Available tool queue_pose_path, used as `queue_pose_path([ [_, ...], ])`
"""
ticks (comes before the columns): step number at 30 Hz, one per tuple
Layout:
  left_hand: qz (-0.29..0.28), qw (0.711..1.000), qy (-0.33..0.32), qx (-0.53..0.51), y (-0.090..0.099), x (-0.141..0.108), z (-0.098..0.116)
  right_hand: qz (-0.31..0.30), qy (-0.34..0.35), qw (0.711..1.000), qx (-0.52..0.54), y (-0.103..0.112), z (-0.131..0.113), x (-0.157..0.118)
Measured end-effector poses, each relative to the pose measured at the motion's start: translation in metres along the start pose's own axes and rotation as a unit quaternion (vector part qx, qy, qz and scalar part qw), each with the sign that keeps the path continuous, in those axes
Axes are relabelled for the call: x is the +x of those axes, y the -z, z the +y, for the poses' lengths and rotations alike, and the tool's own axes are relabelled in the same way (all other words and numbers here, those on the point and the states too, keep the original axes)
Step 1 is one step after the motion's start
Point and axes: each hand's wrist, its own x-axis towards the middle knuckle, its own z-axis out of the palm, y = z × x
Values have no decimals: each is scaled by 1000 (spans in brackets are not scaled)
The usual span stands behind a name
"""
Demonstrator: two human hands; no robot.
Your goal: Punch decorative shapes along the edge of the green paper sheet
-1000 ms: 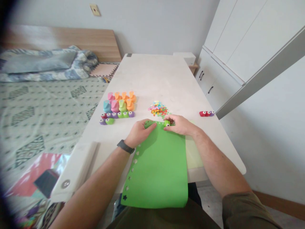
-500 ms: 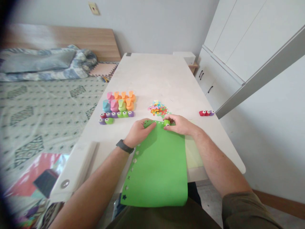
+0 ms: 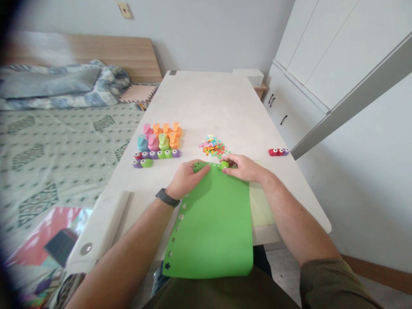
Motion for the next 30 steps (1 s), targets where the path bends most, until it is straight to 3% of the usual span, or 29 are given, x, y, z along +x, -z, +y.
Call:
queue_pose_path([
  [30,-12,1000,3,0,1,-1,5,12,-21,998,57,-8,-5,3],
])
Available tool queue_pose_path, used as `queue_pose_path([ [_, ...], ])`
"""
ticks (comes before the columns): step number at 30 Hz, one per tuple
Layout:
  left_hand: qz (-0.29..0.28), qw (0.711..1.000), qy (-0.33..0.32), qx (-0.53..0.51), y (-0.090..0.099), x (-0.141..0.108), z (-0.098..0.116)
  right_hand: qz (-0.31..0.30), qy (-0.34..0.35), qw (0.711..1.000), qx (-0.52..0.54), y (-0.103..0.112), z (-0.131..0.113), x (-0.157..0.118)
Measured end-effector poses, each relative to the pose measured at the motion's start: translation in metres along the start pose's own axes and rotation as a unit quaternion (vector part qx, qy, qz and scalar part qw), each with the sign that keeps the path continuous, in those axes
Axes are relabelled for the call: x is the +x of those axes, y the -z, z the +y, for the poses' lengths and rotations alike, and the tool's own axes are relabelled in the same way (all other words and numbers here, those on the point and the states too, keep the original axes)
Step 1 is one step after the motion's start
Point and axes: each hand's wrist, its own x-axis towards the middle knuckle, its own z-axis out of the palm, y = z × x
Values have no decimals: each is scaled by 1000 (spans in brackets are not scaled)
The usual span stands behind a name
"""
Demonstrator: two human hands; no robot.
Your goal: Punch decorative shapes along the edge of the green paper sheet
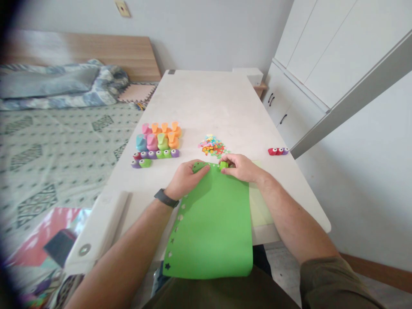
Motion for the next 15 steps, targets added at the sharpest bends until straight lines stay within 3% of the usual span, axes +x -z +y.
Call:
queue_pose_path([
  [15,-1,1000,-8,2,0,0,0,20,-24,1000,-5,-4,-4,1],
])
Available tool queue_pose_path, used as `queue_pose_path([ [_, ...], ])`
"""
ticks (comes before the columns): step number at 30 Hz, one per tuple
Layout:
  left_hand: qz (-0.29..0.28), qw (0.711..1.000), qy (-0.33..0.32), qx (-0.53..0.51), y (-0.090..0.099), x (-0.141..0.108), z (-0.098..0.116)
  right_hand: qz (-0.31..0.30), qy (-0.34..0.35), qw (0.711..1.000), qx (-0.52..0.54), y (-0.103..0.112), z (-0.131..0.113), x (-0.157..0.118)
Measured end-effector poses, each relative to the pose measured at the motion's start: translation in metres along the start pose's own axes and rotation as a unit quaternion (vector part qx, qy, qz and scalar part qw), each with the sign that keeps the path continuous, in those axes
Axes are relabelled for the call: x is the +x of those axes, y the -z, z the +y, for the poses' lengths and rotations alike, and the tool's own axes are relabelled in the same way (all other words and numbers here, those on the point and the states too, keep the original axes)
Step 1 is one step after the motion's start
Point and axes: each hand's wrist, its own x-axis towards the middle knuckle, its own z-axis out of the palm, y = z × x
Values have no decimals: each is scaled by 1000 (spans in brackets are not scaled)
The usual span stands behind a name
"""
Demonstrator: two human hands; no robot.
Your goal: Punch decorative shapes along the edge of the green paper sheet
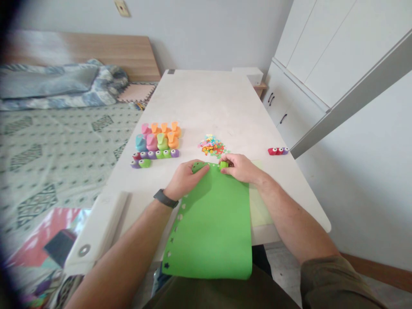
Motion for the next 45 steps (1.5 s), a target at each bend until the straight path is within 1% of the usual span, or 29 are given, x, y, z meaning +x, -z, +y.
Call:
queue_pose_path([
  [6,1,1000,-1,5,0,0,0,-15,-3,1000,10,2,2,1],
  [11,9,1000,-3,9,1,0,1,0,41,999,-4,4,1,-1],
  [13,9,1000,-1,10,2,0,1,5,45,999,-6,6,0,-1],
  [15,8,1000,-1,10,2,0,1,32,36,999,13,7,1,-1],
  [19,10,1000,-3,18,2,0,0,117,14,987,111,9,4,2],
  [22,12,1000,-3,26,2,0,-1,146,-12,980,131,9,7,6],
  [25,14,999,-7,32,2,0,0,156,-27,978,136,8,11,9],
  [31,20,999,-15,34,2,0,-1,156,-32,974,159,8,19,13],
  [35,27,999,-19,34,1,0,-3,172,-28,971,163,9,20,16],
  [40,25,999,-10,32,1,0,-3,195,-55,969,144,10,19,21],
  [45,25,999,-8,30,2,0,-3,212,-62,963,157,12,24,25],
])
